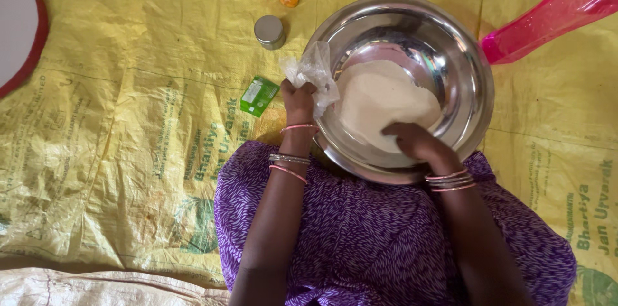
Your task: The person empties a plastic bag containing a white dough-like substance into a metal bowl. They then knead and mix the dough by hand inside the bowl, repeatedly pressing and folding it.
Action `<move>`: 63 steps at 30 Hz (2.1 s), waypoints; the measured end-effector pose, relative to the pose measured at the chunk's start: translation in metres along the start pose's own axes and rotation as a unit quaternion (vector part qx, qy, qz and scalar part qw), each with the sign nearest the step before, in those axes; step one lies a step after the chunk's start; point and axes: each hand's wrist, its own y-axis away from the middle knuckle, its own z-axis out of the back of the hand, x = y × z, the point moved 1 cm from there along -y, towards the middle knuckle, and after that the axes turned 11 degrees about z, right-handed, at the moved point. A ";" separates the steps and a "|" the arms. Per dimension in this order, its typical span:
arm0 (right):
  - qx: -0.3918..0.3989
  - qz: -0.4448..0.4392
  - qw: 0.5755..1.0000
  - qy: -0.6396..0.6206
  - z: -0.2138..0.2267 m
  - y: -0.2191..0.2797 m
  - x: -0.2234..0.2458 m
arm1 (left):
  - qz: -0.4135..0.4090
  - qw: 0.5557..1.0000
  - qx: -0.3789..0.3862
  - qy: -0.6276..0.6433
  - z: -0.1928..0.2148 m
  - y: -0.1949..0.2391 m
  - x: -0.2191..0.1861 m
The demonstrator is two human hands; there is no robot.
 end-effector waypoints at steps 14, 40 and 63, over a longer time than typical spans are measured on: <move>-0.352 -0.077 0.933 -0.018 0.014 -0.032 -0.142 | -0.008 0.999 -0.031 -0.007 -0.001 0.013 -0.017; 0.067 -0.079 0.952 0.288 0.013 -0.029 -0.018 | -0.126 0.972 0.040 -0.195 0.008 -0.009 0.021; -0.442 0.140 0.886 -0.005 0.132 0.062 0.158 | -0.287 0.841 -0.116 -0.444 0.004 -0.016 0.051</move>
